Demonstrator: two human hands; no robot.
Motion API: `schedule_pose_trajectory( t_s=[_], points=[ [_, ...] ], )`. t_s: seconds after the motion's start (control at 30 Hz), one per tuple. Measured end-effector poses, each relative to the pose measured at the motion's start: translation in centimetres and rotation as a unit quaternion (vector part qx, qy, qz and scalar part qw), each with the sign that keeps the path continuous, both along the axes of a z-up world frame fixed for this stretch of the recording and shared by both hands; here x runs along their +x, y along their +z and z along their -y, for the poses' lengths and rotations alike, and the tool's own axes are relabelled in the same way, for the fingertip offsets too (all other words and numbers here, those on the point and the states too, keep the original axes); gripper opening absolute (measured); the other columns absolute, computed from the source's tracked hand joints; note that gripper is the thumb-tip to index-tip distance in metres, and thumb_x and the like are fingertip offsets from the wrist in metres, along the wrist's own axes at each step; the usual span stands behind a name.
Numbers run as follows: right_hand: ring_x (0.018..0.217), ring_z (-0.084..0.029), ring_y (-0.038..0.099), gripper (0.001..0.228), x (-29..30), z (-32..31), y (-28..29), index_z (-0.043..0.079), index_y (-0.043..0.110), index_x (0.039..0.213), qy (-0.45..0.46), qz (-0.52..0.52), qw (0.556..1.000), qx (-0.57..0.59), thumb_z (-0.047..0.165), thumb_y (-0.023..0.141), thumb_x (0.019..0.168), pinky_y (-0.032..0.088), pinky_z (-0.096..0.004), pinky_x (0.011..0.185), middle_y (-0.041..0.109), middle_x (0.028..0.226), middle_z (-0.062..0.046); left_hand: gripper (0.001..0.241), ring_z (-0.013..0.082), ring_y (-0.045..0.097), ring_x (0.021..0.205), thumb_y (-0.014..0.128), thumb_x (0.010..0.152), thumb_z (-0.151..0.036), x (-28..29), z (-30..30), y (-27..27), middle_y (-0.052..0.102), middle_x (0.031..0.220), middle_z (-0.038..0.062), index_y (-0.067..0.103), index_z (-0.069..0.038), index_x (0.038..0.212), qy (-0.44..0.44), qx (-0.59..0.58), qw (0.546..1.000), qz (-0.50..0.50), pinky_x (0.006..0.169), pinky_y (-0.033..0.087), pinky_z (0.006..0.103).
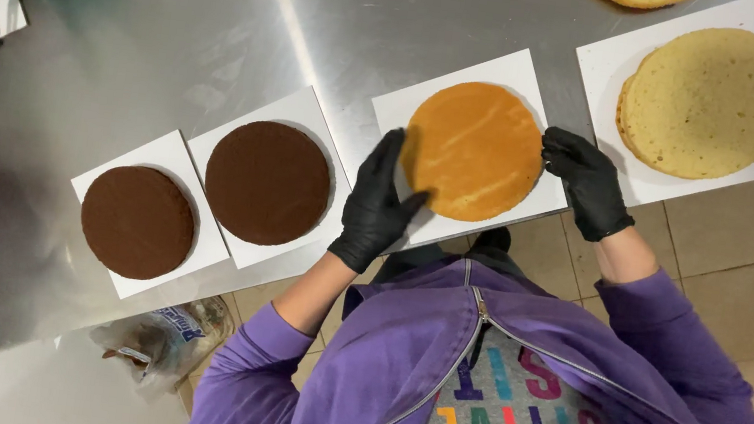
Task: Slicing round sponge cake layers horizontally using a serrated knife to create thinner layers for assembly.
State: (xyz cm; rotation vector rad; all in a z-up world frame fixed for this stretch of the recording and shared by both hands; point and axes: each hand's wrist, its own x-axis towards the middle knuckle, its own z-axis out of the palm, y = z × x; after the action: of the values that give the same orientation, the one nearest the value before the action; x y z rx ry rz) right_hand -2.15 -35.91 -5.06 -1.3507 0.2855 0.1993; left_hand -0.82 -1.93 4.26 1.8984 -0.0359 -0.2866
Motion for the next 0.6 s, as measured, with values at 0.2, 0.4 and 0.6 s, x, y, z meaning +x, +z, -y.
schedule_pose_trajectory(
  t_s=[0.2, 0.4, 0.6],
  points=[
    [0.121, -0.019, 0.063, 0.045, -0.3, -0.5, 1.2, -0.003, 0.057, 0.142, 0.001, -0.014, 1.0, 0.027, 0.001, 0.058, 0.097, 0.051, -0.031, 0.104, 0.067, 0.131, -0.01, 0.103, 0.0378, 0.028, 0.152, 0.085, 0.074, -0.039, 1.4, 3.0, 0.8, 0.027, 0.165, 0.015, 0.031, -0.02, 0.159, -0.343, 0.343, 0.812, 0.324, 0.12, 0.027, 0.0608],
    [0.119, -0.02, 0.064, 0.043, -1.1, 0.3, 1.9, -0.003, 0.057, 0.143, -0.025, -0.065, 0.996, 0.062, 0.006, 0.057, 0.1, 0.051, -0.032, 0.1, 0.067, 0.13, -0.012, 0.099, 0.0427, 0.031, 0.151, 0.085, 0.072, -0.037, 3.9, 2.1, -1.1, 0.032, 0.164, 0.016, 0.037, -0.022, 0.157, -0.414, 0.278, 0.8, 0.334, 0.12, 0.034, 0.0563],
    [0.12, -0.022, 0.066, 0.043, -2.0, 1.4, 3.1, -0.002, 0.057, 0.141, -0.059, -0.065, 0.994, 0.066, 0.012, 0.056, 0.101, 0.052, -0.033, 0.101, 0.067, 0.133, -0.012, 0.062, 0.0269, 0.068, 0.119, 0.081, 0.086, -0.037, 12.5, 1.8, 4.9, 0.069, 0.136, 0.009, 0.061, -0.022, 0.142, -0.337, 0.141, 0.895, 0.255, 0.097, 0.056, 0.0357]
  ],
)
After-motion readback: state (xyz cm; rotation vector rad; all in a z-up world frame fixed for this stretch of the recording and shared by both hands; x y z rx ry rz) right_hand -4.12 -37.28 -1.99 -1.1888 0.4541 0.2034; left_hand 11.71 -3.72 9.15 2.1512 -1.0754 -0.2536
